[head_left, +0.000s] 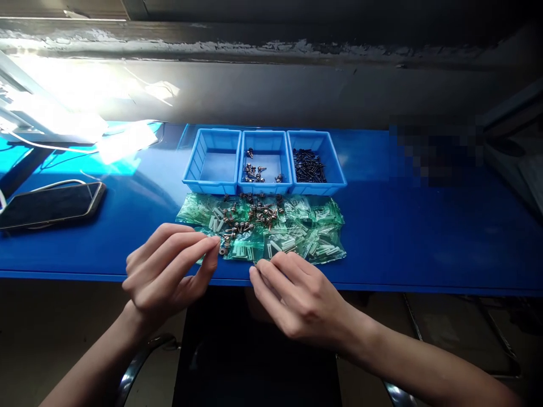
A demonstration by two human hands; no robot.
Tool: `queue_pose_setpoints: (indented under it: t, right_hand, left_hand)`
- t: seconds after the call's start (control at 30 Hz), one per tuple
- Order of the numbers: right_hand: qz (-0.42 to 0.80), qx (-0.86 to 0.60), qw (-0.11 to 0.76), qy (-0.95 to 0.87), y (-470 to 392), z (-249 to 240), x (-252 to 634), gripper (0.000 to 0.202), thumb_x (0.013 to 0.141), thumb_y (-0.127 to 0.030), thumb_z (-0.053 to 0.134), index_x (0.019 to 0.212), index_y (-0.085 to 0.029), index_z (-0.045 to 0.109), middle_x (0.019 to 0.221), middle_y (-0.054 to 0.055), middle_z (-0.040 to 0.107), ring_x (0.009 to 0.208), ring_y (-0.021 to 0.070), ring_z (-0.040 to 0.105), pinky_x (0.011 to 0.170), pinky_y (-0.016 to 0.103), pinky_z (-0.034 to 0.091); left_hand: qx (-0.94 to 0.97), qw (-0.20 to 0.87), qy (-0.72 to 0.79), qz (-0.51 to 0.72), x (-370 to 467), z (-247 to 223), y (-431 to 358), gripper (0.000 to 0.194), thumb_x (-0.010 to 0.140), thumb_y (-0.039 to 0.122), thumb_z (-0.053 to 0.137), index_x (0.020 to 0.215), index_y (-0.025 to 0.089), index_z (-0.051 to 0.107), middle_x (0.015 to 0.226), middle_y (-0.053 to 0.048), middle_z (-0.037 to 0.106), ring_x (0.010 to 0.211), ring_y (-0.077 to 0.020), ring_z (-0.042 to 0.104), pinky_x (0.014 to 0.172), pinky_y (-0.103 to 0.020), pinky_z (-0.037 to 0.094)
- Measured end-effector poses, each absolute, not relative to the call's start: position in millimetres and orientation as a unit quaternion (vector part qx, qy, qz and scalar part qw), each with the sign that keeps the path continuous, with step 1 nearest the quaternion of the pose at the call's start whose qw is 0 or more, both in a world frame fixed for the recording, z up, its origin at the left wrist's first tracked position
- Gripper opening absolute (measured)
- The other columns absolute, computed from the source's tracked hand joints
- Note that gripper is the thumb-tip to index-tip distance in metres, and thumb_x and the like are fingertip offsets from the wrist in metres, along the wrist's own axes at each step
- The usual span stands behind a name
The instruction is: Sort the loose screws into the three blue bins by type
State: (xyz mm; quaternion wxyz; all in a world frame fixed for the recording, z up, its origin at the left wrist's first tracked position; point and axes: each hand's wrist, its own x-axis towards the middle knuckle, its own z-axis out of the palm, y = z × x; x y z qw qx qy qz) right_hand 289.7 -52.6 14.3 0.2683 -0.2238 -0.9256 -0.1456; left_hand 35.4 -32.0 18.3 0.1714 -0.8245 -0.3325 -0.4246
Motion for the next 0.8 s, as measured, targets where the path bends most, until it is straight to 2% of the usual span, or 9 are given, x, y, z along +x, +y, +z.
queue_pose_setpoints:
  t: [0.13, 0.23, 0.27, 0.33, 0.4, 0.5, 0.6, 0.67, 0.8]
  right_hand:
    - [-0.143, -0.223, 0.318, -0.91, -33.7, 23.9, 296.6, 0.012, 0.094, -0.002, 0.075, 0.103, -0.004, 0.082, 0.092, 0.014, 0.081, 0.078, 0.0247, 0.07, 0.063, 0.038, 0.056]
    - [-0.148, -0.269, 0.325, -0.895, -7.3, 41.6, 301.2, 0.014, 0.094, -0.001, 0.074, 0.105, -0.007, 0.083, 0.096, 0.014, 0.081, 0.084, 0.0263, 0.071, 0.068, 0.039, 0.06]
    - [-0.137, -0.284, 0.301, -0.9, 2.8, 49.9, 302.3, 0.018, 0.097, -0.004, 0.072, 0.112, -0.007, 0.082, 0.102, 0.015, 0.081, 0.087, 0.0277, 0.072, 0.07, 0.041, 0.061]
    - [-0.121, -0.335, 0.301, -0.885, 25.9, 69.2, 304.0, 0.03, 0.102, -0.012, 0.069, 0.13, -0.007, 0.078, 0.117, 0.019, 0.08, 0.1, 0.0326, 0.074, 0.075, 0.046, 0.062]
    - [-0.079, -0.381, 0.329, -0.86, 54.9, 89.1, 304.3, 0.032, 0.102, -0.007, 0.062, 0.13, -0.007, 0.078, 0.119, 0.017, 0.08, 0.098, 0.0279, 0.075, 0.081, 0.042, 0.061]
    - [-0.045, -0.404, 0.235, -0.883, 107.3, 108.5, 297.2, 0.028, 0.101, -0.012, 0.061, 0.109, -0.021, 0.086, 0.096, 0.009, 0.084, 0.074, 0.0178, 0.069, 0.069, 0.036, 0.052]
    - [-0.024, -0.444, 0.043, -0.895, 150.7, 105.9, 275.9, 0.022, 0.093, -0.005, 0.064, 0.092, -0.017, 0.083, 0.078, 0.004, 0.077, 0.053, 0.0101, 0.055, 0.057, 0.032, 0.04]
    - [-0.02, -0.439, 0.002, -0.898, 165.4, 93.9, 258.3, 0.018, 0.085, -0.001, 0.071, 0.078, -0.016, 0.076, 0.071, 0.003, 0.071, 0.047, 0.0093, 0.045, 0.05, 0.032, 0.034]
    - [-0.025, -0.399, -0.017, -0.917, 173.8, 68.7, 241.6, 0.025, 0.083, -0.005, 0.077, 0.065, -0.018, 0.064, 0.061, 0.001, 0.062, 0.043, 0.0087, 0.04, 0.042, 0.028, 0.029]
  left_hand:
    - [-0.829, 0.184, -0.324, -0.417, 31.8, 34.0, -5.9, 0.027, 0.086, 0.003, 0.085, 0.106, 0.017, 0.074, 0.092, -0.007, 0.078, 0.084, -0.0227, 0.071, 0.07, -0.038, 0.061]
    - [-0.856, 0.18, -0.313, -0.37, 30.2, 57.2, 42.8, 0.006, 0.1, 0.02, 0.076, 0.104, 0.024, 0.076, 0.098, -0.005, 0.079, 0.089, -0.0213, 0.072, 0.075, -0.039, 0.062]
    - [-0.868, 0.169, -0.315, -0.346, 30.5, 65.7, 62.5, 0.007, 0.105, 0.026, 0.071, 0.104, 0.023, 0.077, 0.102, -0.004, 0.079, 0.094, -0.0207, 0.073, 0.08, -0.039, 0.063]
    - [-0.899, 0.135, -0.31, -0.279, 32.3, 80.8, 100.3, 0.027, 0.113, 0.035, 0.059, 0.109, 0.018, 0.08, 0.109, -0.004, 0.078, 0.104, -0.0196, 0.073, 0.089, -0.038, 0.064]
    - [-0.919, 0.132, -0.283, -0.242, 34.9, 90.4, 127.5, 0.036, 0.113, 0.044, 0.059, 0.113, 0.015, 0.081, 0.111, -0.005, 0.079, 0.106, -0.0216, 0.076, 0.092, -0.041, 0.065]
    - [-0.929, 0.115, -0.285, -0.204, 37.0, 89.7, 139.1, 0.042, 0.115, 0.045, 0.052, 0.117, 0.014, 0.082, 0.123, -0.007, 0.079, 0.115, -0.0229, 0.076, 0.1, -0.043, 0.064]
    - [-0.927, 0.091, -0.272, -0.24, 32.7, 73.0, 128.8, 0.035, 0.113, 0.043, 0.057, 0.119, 0.018, 0.082, 0.124, -0.006, 0.081, 0.115, -0.0216, 0.078, 0.102, -0.041, 0.066]
    - [-0.932, 0.078, -0.25, -0.25, 28.0, 59.7, 121.9, 0.033, 0.11, 0.047, 0.063, 0.118, 0.021, 0.083, 0.12, -0.006, 0.083, 0.117, -0.0262, 0.08, 0.104, -0.046, 0.068]
    - [-0.94, 0.005, -0.259, -0.221, 23.1, 46.0, 119.8, 0.038, 0.106, 0.057, 0.065, 0.119, 0.025, 0.083, 0.114, -0.004, 0.083, 0.121, -0.0318, 0.08, 0.106, -0.056, 0.067]
